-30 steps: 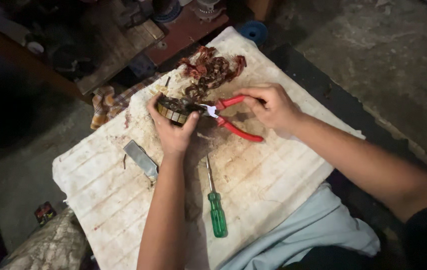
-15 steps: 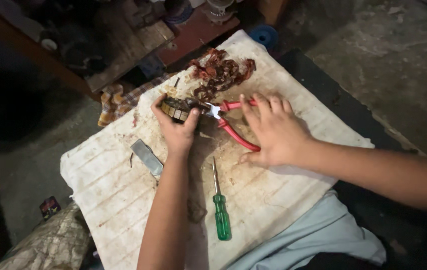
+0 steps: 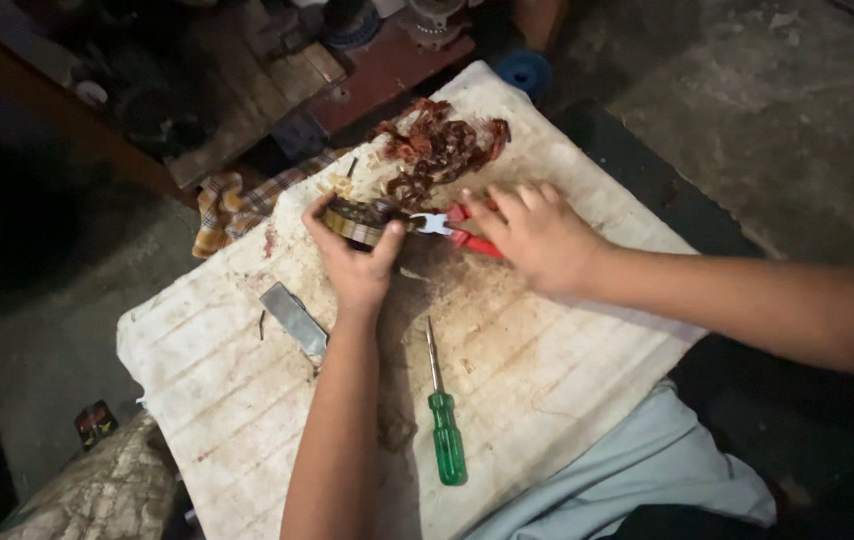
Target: The person disassembles a fan motor by using pliers to pull out copper wiring and using a screwdriver to pry internal components.
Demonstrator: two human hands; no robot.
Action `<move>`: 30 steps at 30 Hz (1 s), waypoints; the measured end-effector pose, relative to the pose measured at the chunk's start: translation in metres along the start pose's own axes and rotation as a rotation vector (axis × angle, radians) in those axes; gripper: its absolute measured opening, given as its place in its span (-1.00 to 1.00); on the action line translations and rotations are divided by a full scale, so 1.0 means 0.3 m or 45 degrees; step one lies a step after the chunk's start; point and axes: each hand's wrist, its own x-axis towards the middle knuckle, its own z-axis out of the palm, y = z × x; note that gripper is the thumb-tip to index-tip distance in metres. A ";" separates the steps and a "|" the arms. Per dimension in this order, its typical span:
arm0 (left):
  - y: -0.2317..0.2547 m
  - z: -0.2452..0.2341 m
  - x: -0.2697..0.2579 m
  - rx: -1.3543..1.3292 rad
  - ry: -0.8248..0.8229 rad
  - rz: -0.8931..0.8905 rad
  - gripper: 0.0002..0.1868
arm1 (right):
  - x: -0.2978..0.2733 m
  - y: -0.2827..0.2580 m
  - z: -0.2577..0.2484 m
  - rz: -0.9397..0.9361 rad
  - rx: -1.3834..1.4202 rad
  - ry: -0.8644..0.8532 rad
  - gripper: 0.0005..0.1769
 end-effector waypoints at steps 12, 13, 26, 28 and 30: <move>-0.076 -0.008 0.005 -0.215 -0.078 -0.053 -0.27 | -0.066 0.049 0.307 0.326 3.494 -1.092 0.12; -0.083 -0.014 0.003 -0.211 -0.072 -0.051 -0.27 | -0.088 0.021 0.298 0.293 3.722 -1.109 0.13; -0.194 -0.008 0.013 -0.344 -0.019 -0.143 -0.45 | -0.018 -0.342 0.050 -0.072 5.040 -0.153 -0.16; -0.212 0.000 0.033 -0.454 0.040 -0.168 -0.47 | 0.017 -0.342 0.037 -0.306 5.334 -0.206 -0.24; -0.223 -0.014 0.034 -0.502 0.036 -0.265 -0.37 | 0.020 -0.316 0.029 -0.340 5.207 -0.263 -0.19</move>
